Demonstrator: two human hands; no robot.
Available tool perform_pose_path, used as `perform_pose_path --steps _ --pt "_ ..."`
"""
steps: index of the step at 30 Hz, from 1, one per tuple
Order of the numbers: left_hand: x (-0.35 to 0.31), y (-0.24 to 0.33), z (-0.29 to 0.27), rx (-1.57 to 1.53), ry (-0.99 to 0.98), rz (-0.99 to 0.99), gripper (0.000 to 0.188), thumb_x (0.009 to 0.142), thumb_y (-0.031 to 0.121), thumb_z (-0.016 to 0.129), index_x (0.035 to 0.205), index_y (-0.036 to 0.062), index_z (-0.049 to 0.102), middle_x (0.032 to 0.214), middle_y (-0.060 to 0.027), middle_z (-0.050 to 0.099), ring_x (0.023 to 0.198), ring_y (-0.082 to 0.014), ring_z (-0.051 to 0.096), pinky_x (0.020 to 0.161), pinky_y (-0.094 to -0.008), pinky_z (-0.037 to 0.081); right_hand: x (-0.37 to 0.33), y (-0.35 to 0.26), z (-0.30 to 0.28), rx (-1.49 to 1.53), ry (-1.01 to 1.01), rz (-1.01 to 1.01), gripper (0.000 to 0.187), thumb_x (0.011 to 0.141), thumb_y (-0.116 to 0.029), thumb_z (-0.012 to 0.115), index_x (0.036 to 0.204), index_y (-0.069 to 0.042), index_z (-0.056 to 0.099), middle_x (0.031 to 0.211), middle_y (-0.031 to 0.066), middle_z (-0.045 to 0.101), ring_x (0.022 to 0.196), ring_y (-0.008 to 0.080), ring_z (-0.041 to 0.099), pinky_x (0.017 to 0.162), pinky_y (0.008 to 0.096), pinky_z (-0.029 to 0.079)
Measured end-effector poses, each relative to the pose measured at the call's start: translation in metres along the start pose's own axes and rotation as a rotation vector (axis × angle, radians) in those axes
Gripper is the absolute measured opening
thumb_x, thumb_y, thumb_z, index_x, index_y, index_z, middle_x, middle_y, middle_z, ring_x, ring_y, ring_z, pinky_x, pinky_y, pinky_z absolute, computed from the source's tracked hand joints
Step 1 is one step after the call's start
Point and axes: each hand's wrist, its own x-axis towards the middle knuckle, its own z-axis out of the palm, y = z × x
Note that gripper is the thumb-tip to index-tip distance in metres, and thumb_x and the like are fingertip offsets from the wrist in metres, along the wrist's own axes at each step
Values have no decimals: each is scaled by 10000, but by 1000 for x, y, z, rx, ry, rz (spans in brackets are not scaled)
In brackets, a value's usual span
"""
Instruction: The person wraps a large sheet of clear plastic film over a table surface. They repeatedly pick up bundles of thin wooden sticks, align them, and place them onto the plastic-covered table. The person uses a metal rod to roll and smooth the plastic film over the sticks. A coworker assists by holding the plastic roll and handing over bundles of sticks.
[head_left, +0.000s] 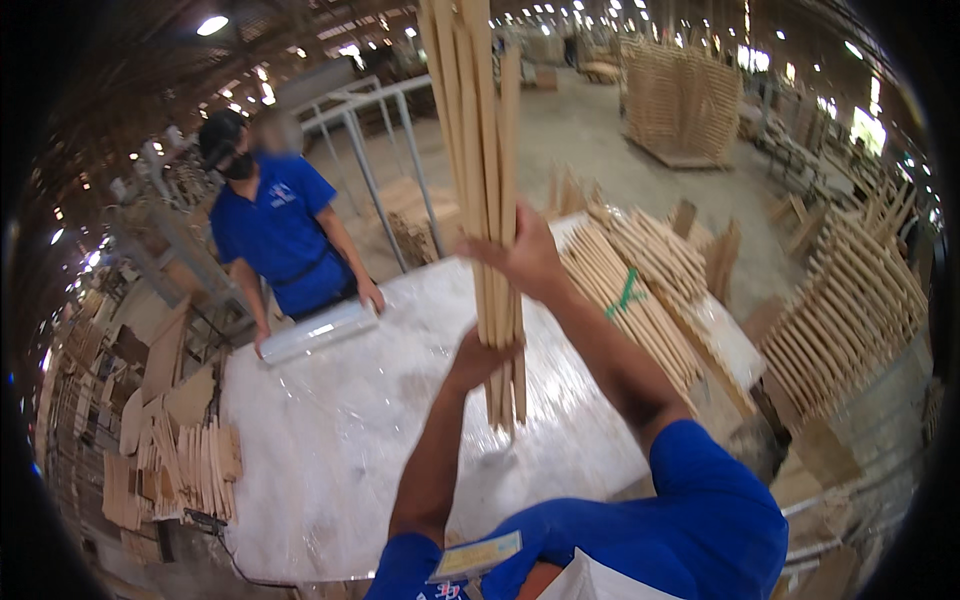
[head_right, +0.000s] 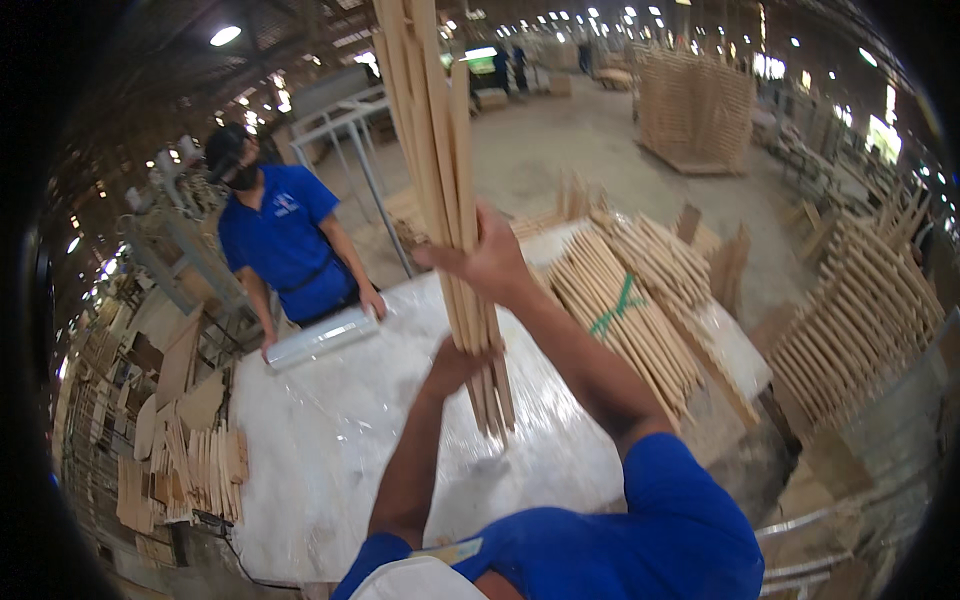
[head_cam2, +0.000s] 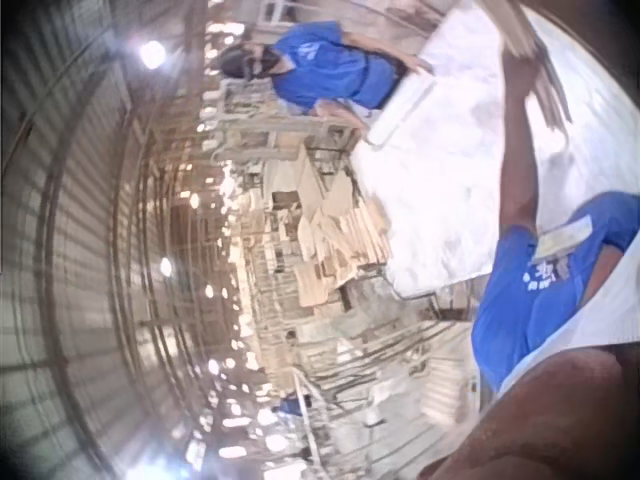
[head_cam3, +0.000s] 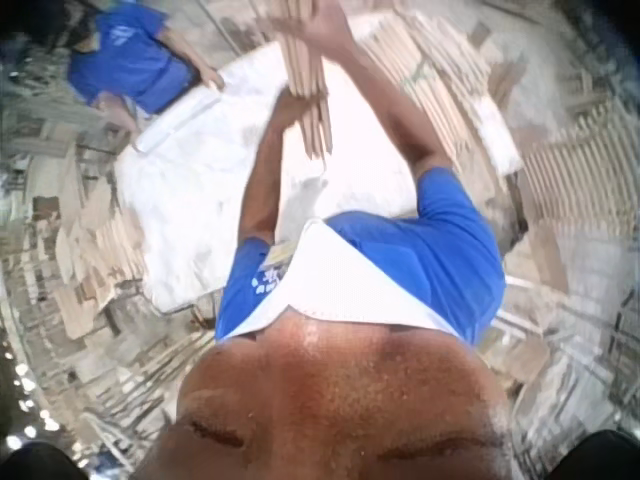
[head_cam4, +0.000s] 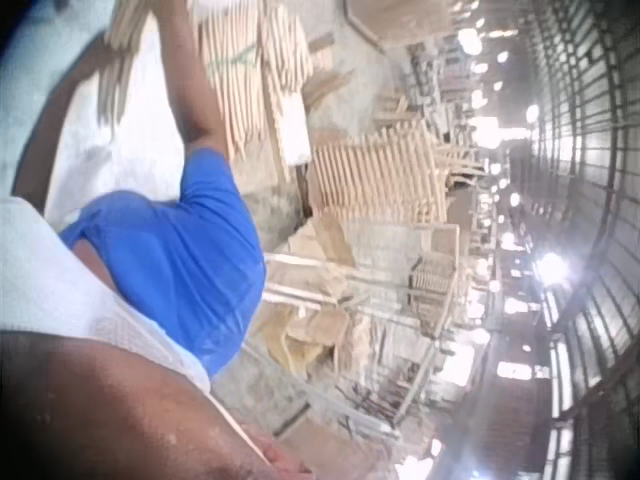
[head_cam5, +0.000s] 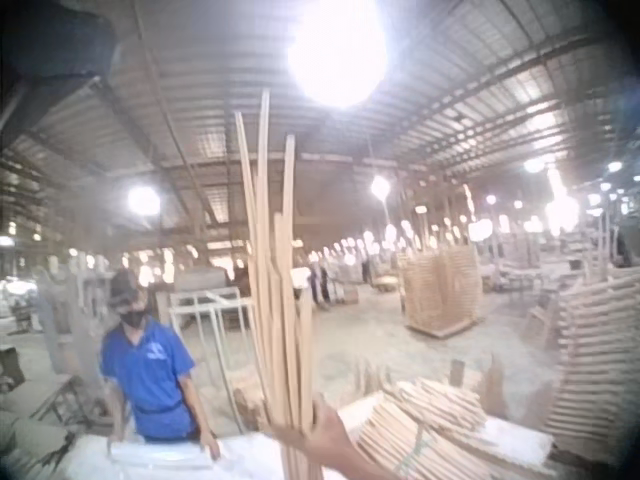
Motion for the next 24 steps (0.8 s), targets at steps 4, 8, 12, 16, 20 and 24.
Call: perform_pose_path --steps 4,8,12,16,20,24 --pt "-41 -35 -9 -61 -34 -109 515 873 200 866 1278 37 592 1113 -30 663 1055 -124 633 906 -334 547 -36 36 18 168 -108 106 661 732 -297 947 1232 -24 612 1067 77 684 1002 170 659 899 336 539" --pt "-44 -17 -12 -102 85 29 583 864 181 855 1344 28 562 1151 -46 674 1060 -140 652 940 -325 548 -44 41 20 75 -127 25 583 785 -229 903 1241 -35 597 1035 50 674 956 142 652 852 321 546" --pt "-46 -1 -2 5 78 -81 622 857 161 845 1375 17 532 1216 -66 675 1114 -159 661 966 -341 548 -68 35 34 86 -94 89 579 813 -206 881 1266 -29 568 1034 43 661 935 131 640 829 317 549" --pt "-48 9 3 -94 69 21 654 835 156 864 1382 23 530 1232 -70 677 1141 -168 662 969 -350 553 -79 27 33 87 -64 117 698 783 -279 911 1325 -45 538 1133 65 653 1029 157 639 892 337 534" --pt "-48 20 12 -81 116 163 628 832 138 866 1363 25 550 1232 -63 679 1148 -170 661 962 -347 555 -82 20 24 157 -132 32 735 779 -250 914 1362 -31 523 1201 86 652 1102 184 646 941 358 539" --pt "-42 33 13 -63 55 92 531 833 145 868 1285 34 612 1189 -55 694 1136 -160 658 955 -345 552 -71 8 15 73 -220 -3 632 806 -114 876 1343 -8 561 1285 123 677 1185 220 678 995 393 561"
